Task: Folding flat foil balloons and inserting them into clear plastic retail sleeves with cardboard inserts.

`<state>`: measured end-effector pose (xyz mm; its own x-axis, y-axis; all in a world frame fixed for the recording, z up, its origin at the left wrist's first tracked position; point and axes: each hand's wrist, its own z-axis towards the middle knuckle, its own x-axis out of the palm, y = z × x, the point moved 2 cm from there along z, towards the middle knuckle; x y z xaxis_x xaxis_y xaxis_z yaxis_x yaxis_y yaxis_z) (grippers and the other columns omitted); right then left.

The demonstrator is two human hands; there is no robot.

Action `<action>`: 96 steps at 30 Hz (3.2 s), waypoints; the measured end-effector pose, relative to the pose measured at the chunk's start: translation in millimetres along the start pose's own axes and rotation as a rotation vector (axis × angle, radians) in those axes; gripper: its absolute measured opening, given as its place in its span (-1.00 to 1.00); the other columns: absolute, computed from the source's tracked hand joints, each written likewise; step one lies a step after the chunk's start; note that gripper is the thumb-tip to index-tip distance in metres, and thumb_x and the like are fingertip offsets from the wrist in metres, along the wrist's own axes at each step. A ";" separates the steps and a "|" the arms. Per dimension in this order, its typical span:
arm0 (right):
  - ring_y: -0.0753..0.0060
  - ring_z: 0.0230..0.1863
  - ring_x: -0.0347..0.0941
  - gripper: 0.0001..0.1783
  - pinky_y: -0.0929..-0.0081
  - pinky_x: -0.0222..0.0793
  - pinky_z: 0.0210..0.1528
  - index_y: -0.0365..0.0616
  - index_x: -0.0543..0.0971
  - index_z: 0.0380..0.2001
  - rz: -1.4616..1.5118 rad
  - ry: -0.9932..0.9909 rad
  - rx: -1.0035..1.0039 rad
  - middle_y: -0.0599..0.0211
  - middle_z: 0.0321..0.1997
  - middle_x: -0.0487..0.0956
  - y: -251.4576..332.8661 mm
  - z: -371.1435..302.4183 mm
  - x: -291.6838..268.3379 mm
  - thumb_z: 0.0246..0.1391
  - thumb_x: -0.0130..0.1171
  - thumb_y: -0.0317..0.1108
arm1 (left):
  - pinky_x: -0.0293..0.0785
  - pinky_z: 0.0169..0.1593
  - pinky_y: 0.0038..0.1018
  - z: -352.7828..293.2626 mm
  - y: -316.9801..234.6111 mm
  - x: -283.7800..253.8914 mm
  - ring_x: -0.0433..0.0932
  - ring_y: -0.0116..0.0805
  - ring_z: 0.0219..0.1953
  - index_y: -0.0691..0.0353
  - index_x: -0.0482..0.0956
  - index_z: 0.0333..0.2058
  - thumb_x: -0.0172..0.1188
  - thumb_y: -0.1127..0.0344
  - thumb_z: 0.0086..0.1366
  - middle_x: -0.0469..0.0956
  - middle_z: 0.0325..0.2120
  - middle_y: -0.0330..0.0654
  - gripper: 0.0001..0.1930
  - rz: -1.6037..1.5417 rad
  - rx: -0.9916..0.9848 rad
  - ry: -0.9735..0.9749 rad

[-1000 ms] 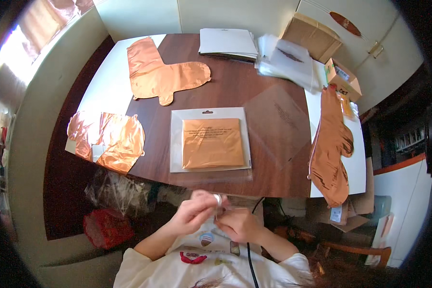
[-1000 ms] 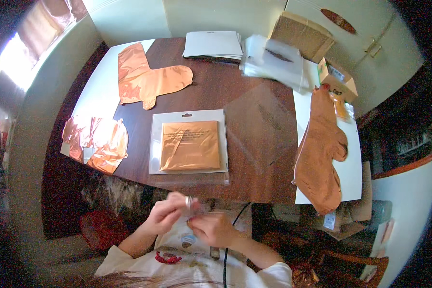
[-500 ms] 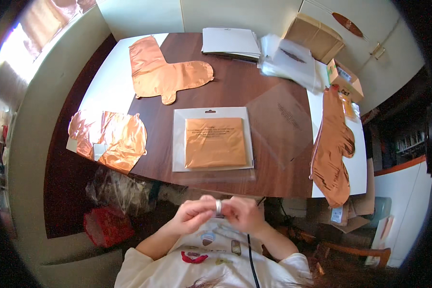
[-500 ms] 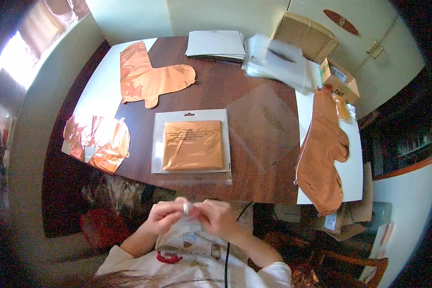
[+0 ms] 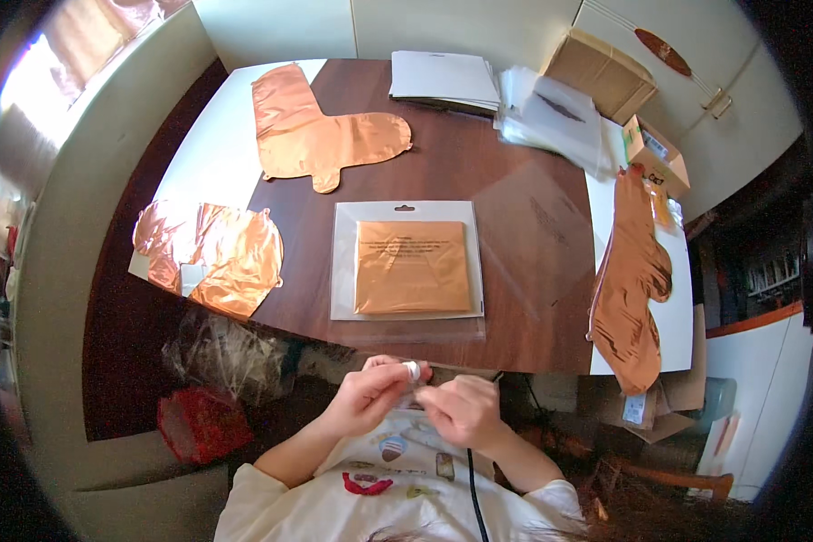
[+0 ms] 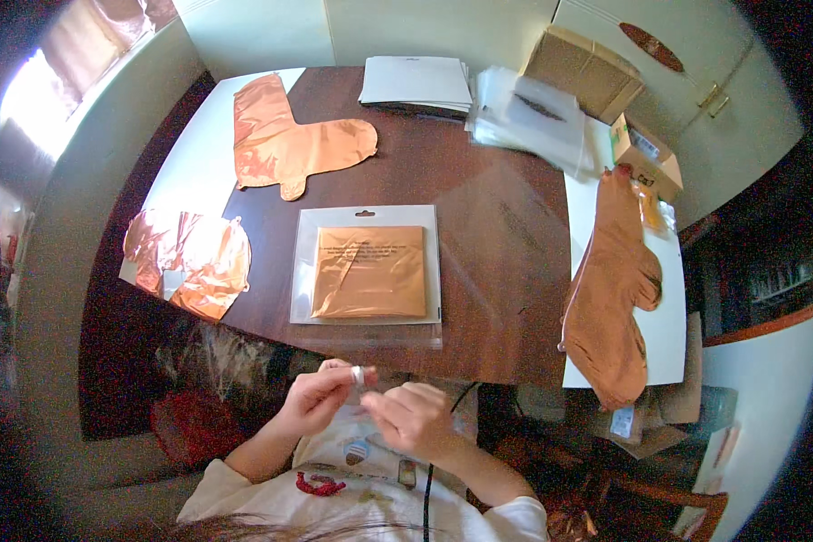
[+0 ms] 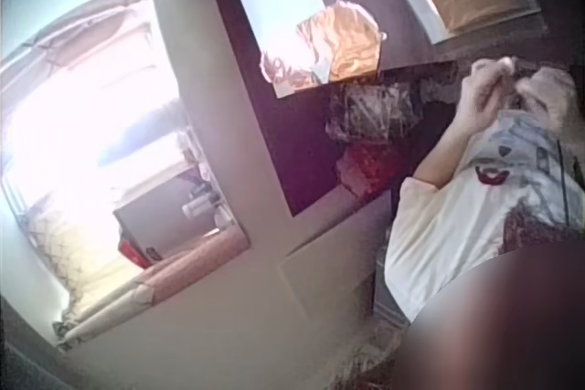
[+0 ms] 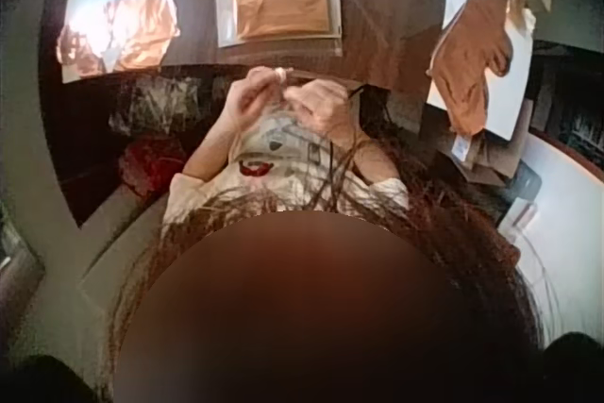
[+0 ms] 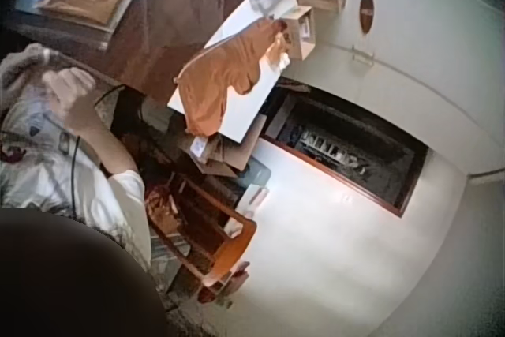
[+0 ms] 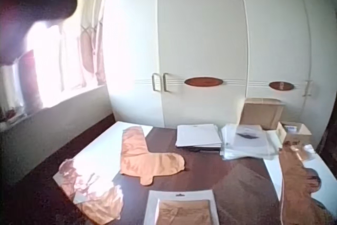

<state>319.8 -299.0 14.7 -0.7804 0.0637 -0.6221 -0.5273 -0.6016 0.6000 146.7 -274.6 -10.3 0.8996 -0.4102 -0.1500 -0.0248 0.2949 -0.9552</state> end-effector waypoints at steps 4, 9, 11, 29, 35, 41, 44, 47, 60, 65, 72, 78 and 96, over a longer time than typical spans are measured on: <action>0.39 -0.62 0.40 -0.89 0.49 0.30 -0.58 -0.08 0.61 -0.48 0.041 -0.125 0.017 0.42 -0.61 0.49 -11.5 9.8 -5.3 -0.17 0.28 -0.49 | 0.39 -0.24 -0.45 -6.7 -5.2 1.9 0.49 -0.28 -0.44 0.38 0.53 -0.23 0.12 0.58 0.12 0.53 -0.49 -0.10 -0.80 0.057 -0.148 0.106; 0.37 -0.56 0.42 -0.90 0.48 0.34 -0.51 -0.11 0.59 -0.44 0.307 -0.062 0.214 0.35 -0.58 0.49 -20.5 7.3 3.9 -0.12 0.26 -0.48 | 0.44 -0.14 -0.51 -7.3 -3.2 5.9 0.55 -0.39 -0.33 0.40 0.53 -0.22 0.12 0.52 0.20 0.58 -0.41 -0.15 -0.83 -0.526 -0.519 0.139; 0.40 -0.56 0.42 -0.91 0.52 0.33 -0.51 -0.13 0.59 -0.45 0.401 -0.029 0.297 0.36 -0.58 0.50 -20.9 4.8 7.7 -0.12 0.24 -0.52 | 0.42 -0.02 -0.45 -11.8 6.8 5.2 0.54 -0.38 -0.19 0.40 0.51 -0.17 0.07 0.51 0.25 0.58 -0.30 -0.14 -0.82 -0.836 -0.460 0.195; 0.29 -0.54 0.37 -0.87 0.37 0.30 -0.49 -0.07 0.53 -0.54 -0.061 -0.182 0.141 0.38 -0.58 0.45 -13.3 0.3 21.4 -0.22 0.31 -0.41 | 0.26 0.15 -0.44 -9.2 17.8 22.0 0.35 -0.19 0.14 0.38 0.28 0.11 -0.16 0.73 0.16 0.38 0.07 0.04 -0.50 -0.146 -0.019 -0.009; 0.32 -0.55 0.36 -0.79 0.40 0.30 -0.50 -0.04 0.51 -0.58 -0.118 -0.132 0.067 0.43 -0.61 0.44 -15.9 6.4 12.5 -0.26 0.36 -0.26 | 0.44 -0.05 -0.50 -8.3 7.7 19.1 0.57 -0.27 -0.13 0.40 0.43 -0.05 0.03 0.63 0.15 0.57 -0.19 -0.02 -0.66 0.049 -0.204 -0.001; 0.33 -0.56 0.38 -0.73 0.41 0.31 -0.52 -0.03 0.50 -0.63 0.062 -0.056 0.085 0.43 -0.64 0.44 -28.5 12.5 10.4 -0.28 0.37 -0.15 | 0.49 -0.15 -0.53 -8.2 13.1 18.1 0.59 -0.38 -0.26 0.42 0.52 -0.18 0.11 0.50 0.22 0.61 -0.33 -0.11 -0.80 -0.116 -0.442 0.121; 0.35 -0.62 0.37 -0.75 0.47 0.26 -0.60 -0.04 0.52 -0.64 0.110 -0.054 0.070 0.44 -0.68 0.43 -34.7 12.6 10.1 -0.35 0.44 -0.30 | 0.49 -0.15 -0.53 -8.4 14.5 18.0 0.58 -0.42 -0.28 0.42 0.54 -0.22 0.09 0.44 0.26 0.60 -0.35 -0.15 -0.83 -0.406 -0.548 0.154; 0.35 -0.57 0.40 -0.77 0.48 0.29 -0.60 -0.07 0.55 -0.58 0.145 -0.057 0.122 0.40 -0.61 0.47 -36.2 11.3 8.8 -0.34 0.43 -0.33 | 0.48 -0.12 -0.52 -13.6 22.0 16.1 0.56 -0.44 -0.28 0.40 0.54 -0.23 0.08 0.41 0.29 0.59 -0.36 -0.15 -0.83 -0.671 -0.560 0.132; 0.21 -0.20 0.54 -0.79 0.43 0.46 -0.17 -0.26 0.59 -0.29 0.457 0.178 0.219 0.14 -0.21 0.59 -15.9 3.0 2.2 -0.09 0.18 -0.58 | 0.46 -0.12 -0.54 -17.6 17.5 6.3 0.54 -0.47 -0.24 0.34 0.52 -0.25 0.11 0.43 0.26 0.58 -0.35 -0.18 -0.87 -0.746 -0.503 0.108; 0.39 -0.31 0.57 -0.81 0.53 0.48 -0.28 -0.23 0.59 -0.35 0.502 0.166 0.378 0.21 -0.33 0.62 -21.3 -3.4 10.9 -0.13 0.25 -0.59 | 0.46 -0.13 -0.56 -20.4 21.2 7.0 0.55 -0.46 -0.23 0.34 0.51 -0.27 0.14 0.42 0.25 0.58 -0.34 -0.17 -0.87 -0.770 -0.514 0.117; 0.44 -0.39 0.56 -0.85 0.57 0.47 -0.34 -0.23 0.60 -0.43 0.518 0.106 0.293 0.28 -0.42 0.61 -19.4 4.4 7.5 -0.16 0.26 -0.61 | 0.45 -0.21 -0.50 -14.9 6.1 -2.3 0.54 -0.40 -0.32 0.28 0.55 -0.34 0.27 0.44 0.11 0.58 -0.41 -0.21 -0.87 -0.183 -0.271 -0.016; 0.41 -0.40 0.56 -0.90 0.55 0.47 -0.35 -0.21 0.61 -0.49 0.384 0.183 0.230 0.26 -0.44 0.60 -15.1 21.8 -3.5 -0.19 0.27 -0.58 | 0.44 -0.29 -0.46 -0.7 -18.4 -15.7 0.50 -0.35 -0.41 0.20 0.61 -0.40 0.31 0.46 0.01 0.56 -0.49 -0.22 -0.87 0.349 -0.008 -0.012; 0.37 -0.11 0.48 -0.65 0.47 0.48 -0.17 -0.01 0.55 -0.23 -0.560 0.218 -0.377 0.43 -0.14 0.53 -74.4 76.4 -11.2 -0.20 0.26 -0.29 | 0.50 -0.45 -0.46 17.3 -1.4 -18.7 0.57 -0.30 -0.49 0.25 0.51 -0.40 0.26 0.48 0.01 0.55 -0.44 -0.15 -0.86 0.704 0.353 -0.366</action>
<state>342.1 -194.1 15.5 -0.3196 0.3069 -0.8965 -0.6469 -0.7620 -0.0303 137.5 -252.4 -1.8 0.8111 0.2534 -0.5271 -0.5460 0.6510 -0.5273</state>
